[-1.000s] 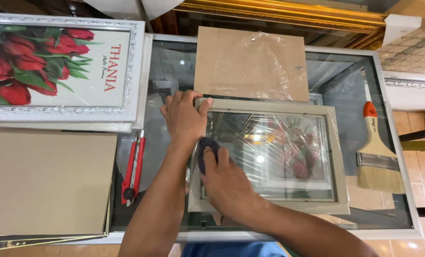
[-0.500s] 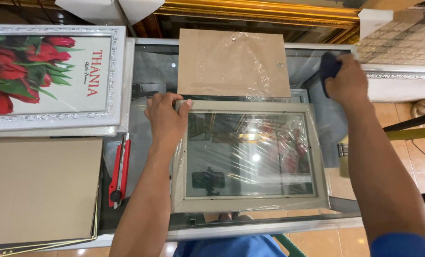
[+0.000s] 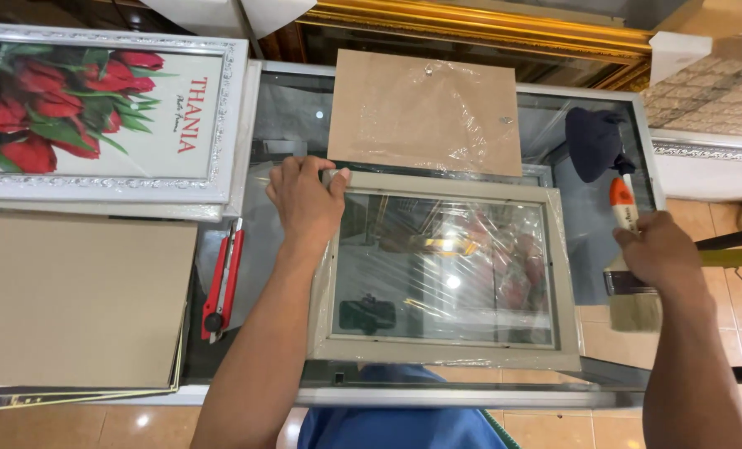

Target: Cleaning a glass frame, inserting a floral print, and securing the backing board.

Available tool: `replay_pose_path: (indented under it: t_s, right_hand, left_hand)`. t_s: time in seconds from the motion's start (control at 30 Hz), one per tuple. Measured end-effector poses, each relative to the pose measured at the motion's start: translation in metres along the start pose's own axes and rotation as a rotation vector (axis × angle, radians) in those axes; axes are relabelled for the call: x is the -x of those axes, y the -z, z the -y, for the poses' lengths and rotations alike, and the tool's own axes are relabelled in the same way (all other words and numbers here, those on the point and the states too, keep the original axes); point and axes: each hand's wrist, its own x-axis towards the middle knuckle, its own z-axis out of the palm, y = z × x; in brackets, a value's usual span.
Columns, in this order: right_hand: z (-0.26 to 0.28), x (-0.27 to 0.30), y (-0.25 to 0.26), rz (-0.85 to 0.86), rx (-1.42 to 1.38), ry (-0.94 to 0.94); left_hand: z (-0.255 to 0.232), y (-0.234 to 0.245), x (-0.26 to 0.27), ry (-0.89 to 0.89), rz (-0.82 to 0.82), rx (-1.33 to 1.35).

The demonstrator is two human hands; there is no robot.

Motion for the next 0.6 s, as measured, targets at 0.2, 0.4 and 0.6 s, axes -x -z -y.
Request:
replay_pose_path:
  t_s: [0.2,0.4,0.6]
  right_hand:
    - [-0.058,-0.001,0.036,-0.123,-0.71,0.345]
    - [0.16,0.112,0.019,0.109,-1.296,0.352]
    - [0.277,0.129,-0.071,0.2,-1.182,0.445]
  left_hand:
    - [0.004,0.041,-0.013,0.114,0.248,0.192]
    - [0.014,0.043,-0.008,0.123,0.381,0.18]
    - [0.033,0.031,-0.013,0.172,0.433,0.155]
